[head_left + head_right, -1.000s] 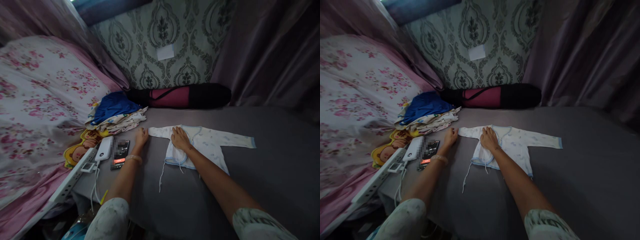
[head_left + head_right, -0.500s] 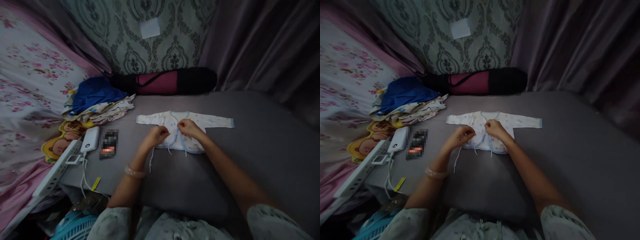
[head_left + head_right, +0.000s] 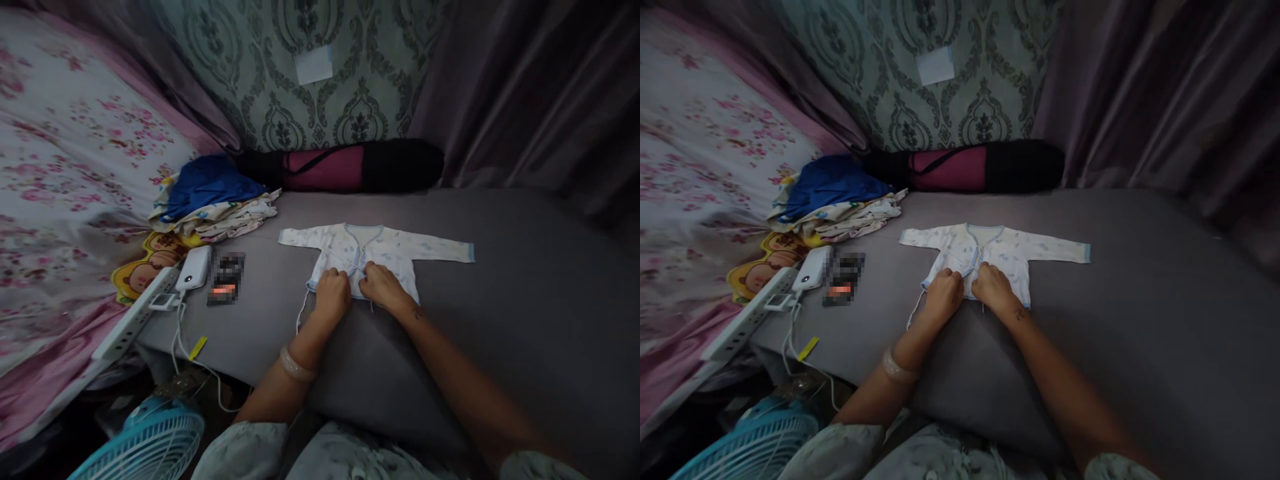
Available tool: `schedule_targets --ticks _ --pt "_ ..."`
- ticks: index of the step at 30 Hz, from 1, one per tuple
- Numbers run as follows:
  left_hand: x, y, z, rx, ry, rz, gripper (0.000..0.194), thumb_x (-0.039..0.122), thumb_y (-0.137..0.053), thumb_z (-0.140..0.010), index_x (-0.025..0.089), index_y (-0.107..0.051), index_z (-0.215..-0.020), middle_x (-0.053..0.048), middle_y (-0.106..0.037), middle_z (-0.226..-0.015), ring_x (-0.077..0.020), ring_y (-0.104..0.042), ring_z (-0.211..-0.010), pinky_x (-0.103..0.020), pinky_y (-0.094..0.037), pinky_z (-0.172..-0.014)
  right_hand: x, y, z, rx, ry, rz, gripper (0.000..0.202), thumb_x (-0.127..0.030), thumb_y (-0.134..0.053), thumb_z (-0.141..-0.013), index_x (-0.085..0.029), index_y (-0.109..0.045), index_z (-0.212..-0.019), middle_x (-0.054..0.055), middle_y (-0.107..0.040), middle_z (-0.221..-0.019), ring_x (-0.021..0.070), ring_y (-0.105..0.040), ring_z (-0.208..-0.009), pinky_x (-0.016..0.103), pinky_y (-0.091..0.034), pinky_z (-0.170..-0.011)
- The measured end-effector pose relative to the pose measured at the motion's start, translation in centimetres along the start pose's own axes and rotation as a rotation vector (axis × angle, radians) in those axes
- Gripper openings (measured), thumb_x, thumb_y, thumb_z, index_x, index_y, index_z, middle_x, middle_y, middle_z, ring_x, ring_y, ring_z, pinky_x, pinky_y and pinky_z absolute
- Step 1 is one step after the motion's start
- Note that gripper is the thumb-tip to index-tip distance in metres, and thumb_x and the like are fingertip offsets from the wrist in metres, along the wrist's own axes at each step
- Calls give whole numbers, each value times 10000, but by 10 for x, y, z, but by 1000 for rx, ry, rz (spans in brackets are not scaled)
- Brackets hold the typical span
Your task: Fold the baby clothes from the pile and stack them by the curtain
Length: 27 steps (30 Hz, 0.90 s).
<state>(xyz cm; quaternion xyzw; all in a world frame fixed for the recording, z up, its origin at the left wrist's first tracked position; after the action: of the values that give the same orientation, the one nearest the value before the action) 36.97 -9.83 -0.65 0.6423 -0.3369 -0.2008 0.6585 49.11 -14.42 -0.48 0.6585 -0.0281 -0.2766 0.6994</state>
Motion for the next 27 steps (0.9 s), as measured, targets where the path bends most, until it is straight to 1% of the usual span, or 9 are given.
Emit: schedule_targets --ticks 4,8,11,13,16,19,22,25,27 --pt "9 -1 0 26 -17 48 278 209 -363 -958 152 -635 -955 -162 -606 -950 -264 -579 -929 -365 -449 -780 17 5 -13 -1 -20 -186 247 -210 -540 -800 -137 -673 -994 116 -717 -961 226 -657 -915 255 -436 -719" --pt "19 -4 -5 55 -53 110 253 233 -372 -963 186 -618 -1000 -130 -608 -962 -236 -584 -933 -339 -457 -791 32 15 -20 6 -73 -508 289 -184 -554 -770 -119 -670 -1027 49 -702 -817 144 -624 -667 212 -419 -570" --pt "28 -9 -10 14 -67 171 249 224 -371 -957 193 -613 -1007 -125 -616 -982 -221 -606 -911 -325 -472 -775 32 21 -19 -4 -50 -750 294 -165 -528 -772 -131 -652 -1036 -1 -653 -701 106 -555 -534 191 -378 -476" --pt "32 -11 -12 -23 -68 186 246 187 -377 -937 187 -614 -1004 -131 -623 -1000 -224 -619 -906 -328 -480 -770 29 23 -17 -14 -44 -832 276 -143 -526 -768 -143 -642 -1019 -20 -621 -651 97 -530 -498 185 -377 -457" --pt "34 -13 -10 -58 -98 180 222 166 -440 -883 169 -623 -1010 -138 -636 -1026 -239 -626 -935 -328 -487 -771 22 20 -14 -74 -71 -901 258 -110 -520 -774 -152 -619 -1008 -31 -604 -615 102 -537 -479 194 -424 -464" --pt "28 -12 -6 -71 -127 225 212 189 -474 -852 166 -661 -952 -126 -673 -970 -236 -639 -914 -308 -485 -757 16 9 -12 -169 -92 -937 187 -117 -538 -791 -167 -623 -951 -27 -612 -604 115 -581 -517 208 -484 -505" --pt "13 -6 -5 -44 -71 317 255 181 -443 -857 187 -696 -891 -92 -706 -897 -209 -650 -844 -288 -478 -742 15 -2 -11 -251 -68 -934 104 -125 -560 -796 -168 -638 -851 -3 -654 -652 111 -605 -537 208 -505 -527" --pt "-8 6 -6 98 18 315 287 165 -421 -866 178 -700 -932 -98 -699 -951 -208 -634 -893 -299 -470 -801 21 -5 -20 -256 -26 -900 65 -158 -583 -804 -152 -648 -798 32 -694 -725 100 -605 -527 190 -482 -501" --pt "-23 13 -8 187 62 240 291 145 -428 -857 157 -688 -989 -125 -672 -1006 -235 -605 -971 -330 -452 -860 27 2 -36 -193 -20 -838 95 -193 -581 -817 -148 -663 -830 45 -708 -759 97 -604 -529 176 -457 -484"
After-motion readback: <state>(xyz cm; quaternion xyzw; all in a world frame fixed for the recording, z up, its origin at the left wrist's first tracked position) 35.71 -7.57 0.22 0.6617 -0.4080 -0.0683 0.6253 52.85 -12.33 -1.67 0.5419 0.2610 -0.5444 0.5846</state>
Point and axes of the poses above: each hand's wrist, its own z-axis away from the middle knuckle, its own y-axis out of the back of the hand, x = y × z, the point moved 4 cm from there along -z, towards the middle knuckle
